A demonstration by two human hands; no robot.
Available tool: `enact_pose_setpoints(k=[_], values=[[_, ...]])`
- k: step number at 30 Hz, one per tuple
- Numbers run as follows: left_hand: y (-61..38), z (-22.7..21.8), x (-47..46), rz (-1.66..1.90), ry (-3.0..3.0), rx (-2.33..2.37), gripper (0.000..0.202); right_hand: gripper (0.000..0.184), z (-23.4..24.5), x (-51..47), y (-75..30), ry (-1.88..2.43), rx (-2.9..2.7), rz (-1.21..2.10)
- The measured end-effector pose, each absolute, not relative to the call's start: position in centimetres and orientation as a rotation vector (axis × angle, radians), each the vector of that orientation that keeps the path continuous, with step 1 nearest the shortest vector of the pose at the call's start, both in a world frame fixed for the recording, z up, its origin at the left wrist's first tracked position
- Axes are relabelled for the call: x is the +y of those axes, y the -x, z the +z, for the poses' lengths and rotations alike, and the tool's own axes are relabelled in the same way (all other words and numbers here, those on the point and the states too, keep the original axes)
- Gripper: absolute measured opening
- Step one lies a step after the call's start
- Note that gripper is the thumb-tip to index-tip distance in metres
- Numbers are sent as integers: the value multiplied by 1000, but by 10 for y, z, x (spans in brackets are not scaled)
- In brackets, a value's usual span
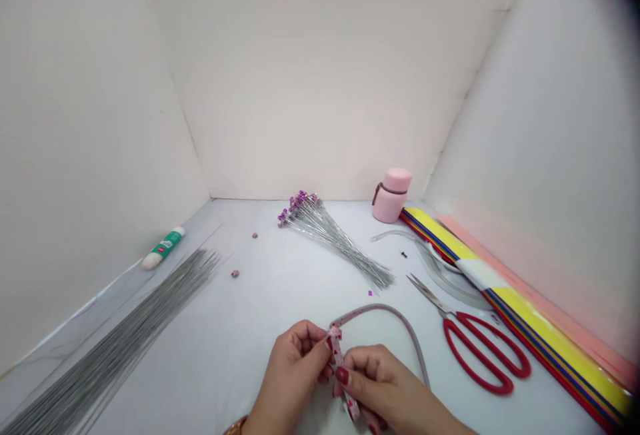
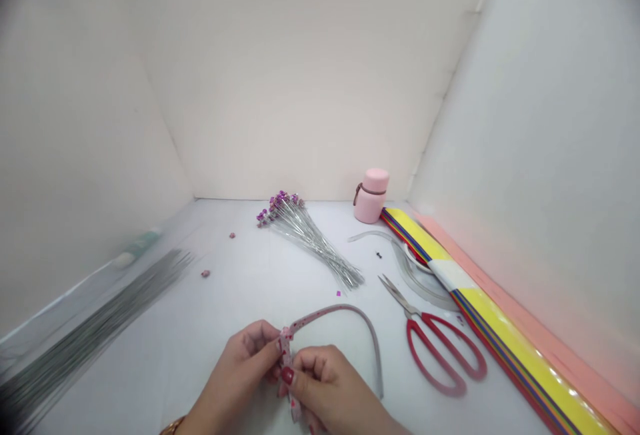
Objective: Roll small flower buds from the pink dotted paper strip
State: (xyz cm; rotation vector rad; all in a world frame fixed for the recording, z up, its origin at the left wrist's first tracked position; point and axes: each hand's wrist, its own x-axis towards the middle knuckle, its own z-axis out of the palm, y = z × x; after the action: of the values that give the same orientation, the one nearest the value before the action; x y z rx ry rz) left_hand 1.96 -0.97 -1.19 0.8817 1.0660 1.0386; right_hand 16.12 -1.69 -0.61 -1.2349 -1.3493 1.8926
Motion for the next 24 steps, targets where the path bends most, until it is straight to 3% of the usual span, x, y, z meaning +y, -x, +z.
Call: enact_pose_setpoints(k=[14,18,24], values=[[-20,-8,-11,1032,-922,1072,25,35,-6,-12,-161,1196,-1149,1832],[-21,-9,-15,944,-1103,1110,21,40,-2,-10,-162,1126,-1092,1819],[-20,-3,-20,866,-1319,1166,18,34,-2,-11,-163,1177,-1103,1702]])
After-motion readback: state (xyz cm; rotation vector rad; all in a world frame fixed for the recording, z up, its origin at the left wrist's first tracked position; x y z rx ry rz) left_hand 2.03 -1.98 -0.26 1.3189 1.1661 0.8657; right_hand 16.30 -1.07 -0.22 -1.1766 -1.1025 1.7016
